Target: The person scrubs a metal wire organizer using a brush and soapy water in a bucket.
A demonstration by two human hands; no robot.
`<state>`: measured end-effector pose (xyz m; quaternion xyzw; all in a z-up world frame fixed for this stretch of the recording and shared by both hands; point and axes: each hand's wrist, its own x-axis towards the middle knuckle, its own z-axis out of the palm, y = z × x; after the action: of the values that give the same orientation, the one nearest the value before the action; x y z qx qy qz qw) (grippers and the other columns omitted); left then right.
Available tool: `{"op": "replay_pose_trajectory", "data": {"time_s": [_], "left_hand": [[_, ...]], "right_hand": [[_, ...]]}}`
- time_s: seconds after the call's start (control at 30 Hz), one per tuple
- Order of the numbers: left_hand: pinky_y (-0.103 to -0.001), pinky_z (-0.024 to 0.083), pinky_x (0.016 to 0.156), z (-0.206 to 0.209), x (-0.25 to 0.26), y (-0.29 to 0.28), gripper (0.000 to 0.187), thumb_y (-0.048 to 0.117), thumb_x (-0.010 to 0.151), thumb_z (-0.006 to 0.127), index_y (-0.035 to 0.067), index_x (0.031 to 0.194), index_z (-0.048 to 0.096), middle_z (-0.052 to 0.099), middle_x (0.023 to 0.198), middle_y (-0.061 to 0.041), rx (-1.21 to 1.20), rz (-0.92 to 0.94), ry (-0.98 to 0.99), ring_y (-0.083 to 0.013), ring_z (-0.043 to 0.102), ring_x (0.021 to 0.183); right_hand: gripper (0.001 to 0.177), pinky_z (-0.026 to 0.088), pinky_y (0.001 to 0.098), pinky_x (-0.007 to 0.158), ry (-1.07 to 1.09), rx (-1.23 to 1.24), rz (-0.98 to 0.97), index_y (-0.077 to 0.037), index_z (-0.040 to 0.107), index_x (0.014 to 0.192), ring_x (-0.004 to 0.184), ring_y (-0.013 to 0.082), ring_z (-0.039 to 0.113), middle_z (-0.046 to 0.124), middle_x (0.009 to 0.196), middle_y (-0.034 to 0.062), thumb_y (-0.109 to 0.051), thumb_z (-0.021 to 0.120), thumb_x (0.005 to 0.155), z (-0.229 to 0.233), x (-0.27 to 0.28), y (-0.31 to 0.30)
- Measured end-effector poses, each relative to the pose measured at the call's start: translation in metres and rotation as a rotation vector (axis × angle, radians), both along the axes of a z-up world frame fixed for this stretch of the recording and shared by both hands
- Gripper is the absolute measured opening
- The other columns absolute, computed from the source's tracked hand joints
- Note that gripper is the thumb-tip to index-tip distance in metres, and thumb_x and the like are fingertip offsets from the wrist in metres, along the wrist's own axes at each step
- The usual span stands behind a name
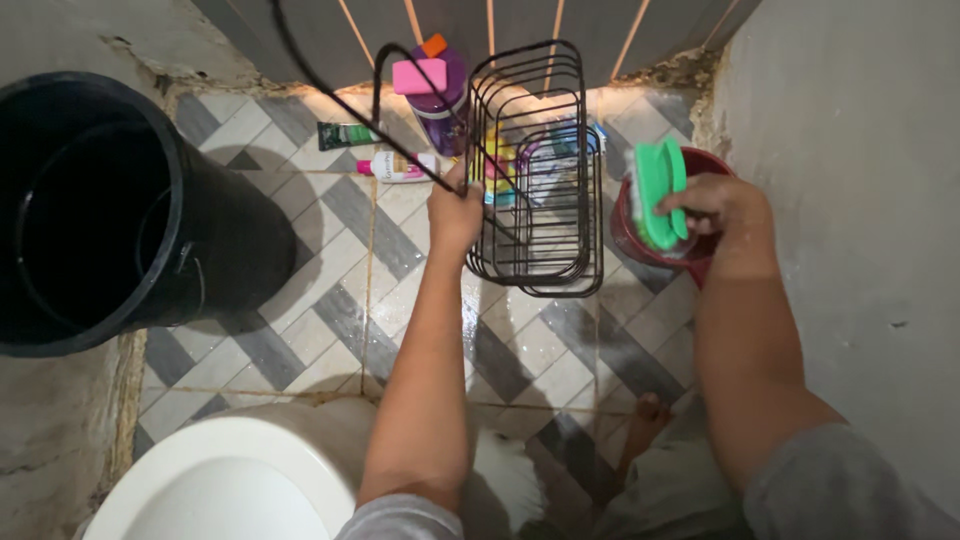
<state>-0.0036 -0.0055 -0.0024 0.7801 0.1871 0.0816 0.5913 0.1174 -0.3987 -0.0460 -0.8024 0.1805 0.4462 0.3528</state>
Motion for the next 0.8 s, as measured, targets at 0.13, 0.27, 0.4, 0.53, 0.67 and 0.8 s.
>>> {"op": "replay_pose_trajectory", "data": {"time_s": [0.13, 0.27, 0.4, 0.53, 0.67, 0.8], "left_hand": [[-0.031, 0.052, 0.054, -0.008, -0.003, 0.010, 0.045, 0.002, 0.095, 0.058, 0.013, 0.138, 0.063, 0.066, 0.076, -0.003, -0.178, -0.011, -0.010, -0.0127, 0.064, 0.060], [-0.031, 0.052, 0.053, -0.015, -0.001, 0.013, 0.044, 0.002, 0.096, 0.056, 0.012, 0.139, 0.063, 0.063, 0.074, -0.002, -0.268, -0.004, 0.013, -0.0127, 0.065, 0.060], [-0.030, 0.050, 0.055, -0.023, 0.000, 0.013, 0.046, 0.002, 0.096, 0.056, 0.013, 0.141, 0.062, 0.064, 0.075, -0.002, -0.177, -0.060, -0.026, -0.0121, 0.064, 0.061], [-0.029, 0.052, 0.057, -0.017, 0.003, 0.007, 0.044, 0.003, 0.098, 0.058, 0.014, 0.141, 0.061, 0.067, 0.079, -0.002, -0.154, -0.089, -0.051, -0.0119, 0.064, 0.062], [-0.031, 0.051, 0.054, 0.005, 0.003, -0.002, 0.049, 0.004, 0.096, 0.058, 0.020, 0.142, 0.061, 0.068, 0.078, -0.005, -0.116, -0.076, 0.085, -0.0125, 0.066, 0.061], [-0.033, 0.053, 0.054, 0.002, 0.011, -0.011, 0.045, 0.005, 0.096, 0.059, 0.018, 0.139, 0.061, 0.073, 0.088, -0.006, -0.160, -0.100, 0.037, -0.0147, 0.069, 0.060]], "right_hand": [[0.031, 0.034, 0.0287, 0.042, 0.054, -0.012, -0.016, -0.012, 0.058, 0.073, 0.046, 0.0125, 0.043, 0.051, 0.058, 0.0017, -0.024, 0.087, 0.078, -0.004, 0.000, -0.007], [0.026, 0.040, 0.0299, 0.044, 0.057, -0.043, -0.068, -0.012, 0.061, 0.071, 0.048, 0.0149, 0.048, 0.057, 0.059, 0.0043, -0.020, 0.085, 0.076, 0.003, -0.008, 0.001], [0.030, 0.037, 0.0282, 0.046, 0.098, -0.063, -0.046, -0.013, 0.059, 0.070, 0.049, 0.0128, 0.044, 0.055, 0.059, 0.0024, -0.024, 0.086, 0.075, 0.010, -0.011, 0.007], [0.037, 0.036, 0.0291, 0.044, 0.092, -0.033, -0.055, -0.015, 0.053, 0.070, 0.048, 0.0113, 0.041, 0.049, 0.058, 0.0000, -0.023, 0.089, 0.074, 0.006, -0.003, -0.012], [0.033, 0.040, 0.0279, 0.045, 0.061, 0.007, -0.101, -0.015, 0.057, 0.068, 0.047, 0.0115, 0.045, 0.050, 0.058, -0.0006, -0.022, 0.089, 0.075, -0.036, 0.003, -0.030], [0.025, 0.046, 0.0389, 0.049, -0.220, -0.124, -0.188, 0.004, 0.074, 0.087, 0.056, 0.0223, 0.057, 0.064, 0.067, 0.0115, -0.018, 0.084, 0.079, -0.107, -0.004, -0.012]]}}
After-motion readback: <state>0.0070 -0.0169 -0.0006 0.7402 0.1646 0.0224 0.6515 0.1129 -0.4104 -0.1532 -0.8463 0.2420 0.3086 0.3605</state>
